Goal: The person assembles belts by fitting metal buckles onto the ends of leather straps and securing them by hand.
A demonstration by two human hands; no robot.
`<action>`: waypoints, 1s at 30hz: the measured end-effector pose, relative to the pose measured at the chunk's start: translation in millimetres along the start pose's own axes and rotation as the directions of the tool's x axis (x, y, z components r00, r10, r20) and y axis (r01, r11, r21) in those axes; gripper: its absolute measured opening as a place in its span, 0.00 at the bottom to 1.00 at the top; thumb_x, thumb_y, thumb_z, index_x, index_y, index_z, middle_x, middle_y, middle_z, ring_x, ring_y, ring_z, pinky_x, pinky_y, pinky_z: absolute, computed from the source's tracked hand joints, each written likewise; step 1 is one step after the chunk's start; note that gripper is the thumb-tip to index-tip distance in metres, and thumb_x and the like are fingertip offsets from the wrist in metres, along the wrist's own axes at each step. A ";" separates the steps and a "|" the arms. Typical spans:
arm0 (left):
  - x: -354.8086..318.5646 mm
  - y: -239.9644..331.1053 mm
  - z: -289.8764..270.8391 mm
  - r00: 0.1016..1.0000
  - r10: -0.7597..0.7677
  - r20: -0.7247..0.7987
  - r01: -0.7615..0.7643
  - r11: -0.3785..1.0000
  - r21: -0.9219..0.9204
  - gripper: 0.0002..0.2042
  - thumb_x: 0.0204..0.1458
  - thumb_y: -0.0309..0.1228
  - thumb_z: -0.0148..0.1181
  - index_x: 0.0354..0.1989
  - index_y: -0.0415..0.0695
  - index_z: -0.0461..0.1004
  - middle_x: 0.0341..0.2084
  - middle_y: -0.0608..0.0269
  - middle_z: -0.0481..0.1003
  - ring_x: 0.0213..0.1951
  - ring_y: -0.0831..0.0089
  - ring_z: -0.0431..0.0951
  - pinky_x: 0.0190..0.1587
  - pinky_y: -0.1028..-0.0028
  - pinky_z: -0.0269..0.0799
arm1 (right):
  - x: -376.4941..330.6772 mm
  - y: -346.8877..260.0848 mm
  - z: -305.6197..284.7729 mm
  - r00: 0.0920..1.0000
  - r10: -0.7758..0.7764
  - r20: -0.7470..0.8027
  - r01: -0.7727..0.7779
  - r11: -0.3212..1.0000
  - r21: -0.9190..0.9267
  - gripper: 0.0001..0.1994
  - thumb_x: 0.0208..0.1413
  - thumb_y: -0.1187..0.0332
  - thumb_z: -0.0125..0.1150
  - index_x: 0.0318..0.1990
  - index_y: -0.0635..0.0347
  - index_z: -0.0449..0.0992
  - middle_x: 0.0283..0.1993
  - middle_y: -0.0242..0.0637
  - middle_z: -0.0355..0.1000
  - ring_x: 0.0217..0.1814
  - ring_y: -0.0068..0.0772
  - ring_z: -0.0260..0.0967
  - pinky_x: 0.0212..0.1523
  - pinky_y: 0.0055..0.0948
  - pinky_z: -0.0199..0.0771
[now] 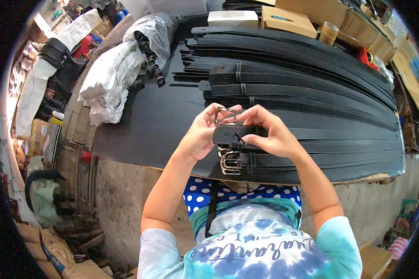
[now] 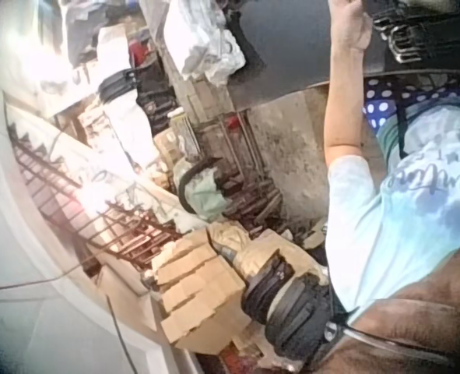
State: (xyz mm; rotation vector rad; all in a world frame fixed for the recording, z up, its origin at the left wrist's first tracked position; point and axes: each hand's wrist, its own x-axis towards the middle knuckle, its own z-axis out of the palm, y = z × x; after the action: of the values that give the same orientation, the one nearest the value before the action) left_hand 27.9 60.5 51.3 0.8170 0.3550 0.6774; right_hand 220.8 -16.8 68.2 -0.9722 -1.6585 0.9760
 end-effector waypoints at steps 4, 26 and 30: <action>-0.6 1.0 9.9 0.995 0.097 0.002 -0.095 0.975 0.199 0.23 0.43 0.21 0.67 0.49 0.40 0.66 0.58 0.49 0.64 0.54 0.63 0.72 0.54 0.69 0.73 | 0.4 8.3 -3.1 0.983 0.102 0.152 -0.109 0.993 0.041 0.12 0.47 0.75 0.64 0.41 0.67 0.75 0.37 0.37 0.75 0.41 0.21 0.68 0.45 0.26 0.68; -23.2 13.0 17.0 0.950 0.296 -0.102 -0.170 0.762 0.625 0.09 0.60 0.29 0.51 0.42 0.37 0.74 0.28 0.67 0.75 0.22 0.87 0.70 0.21 0.85 0.67 | 4.0 0.4 4.7 0.955 0.294 -0.040 -0.283 0.944 0.172 0.07 0.52 0.70 0.63 0.35 0.66 0.78 0.28 0.27 0.74 0.30 0.15 0.66 0.32 0.21 0.68; -29.8 12.8 6.8 0.967 0.220 -0.130 -0.109 0.814 0.570 0.08 0.61 0.30 0.50 0.37 0.38 0.73 0.29 0.64 0.75 0.23 0.80 0.73 0.21 0.81 0.71 | 5.8 0.8 7.9 0.965 0.258 -0.048 -0.253 0.963 0.094 0.06 0.52 0.70 0.63 0.33 0.65 0.78 0.26 0.28 0.74 0.27 0.13 0.65 0.28 0.19 0.66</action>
State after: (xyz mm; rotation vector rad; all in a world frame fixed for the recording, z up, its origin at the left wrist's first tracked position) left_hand 4.2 43.0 66.5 1.3627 0.6836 0.8317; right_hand 212.0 -12.5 67.4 -1.1650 -1.4522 1.1685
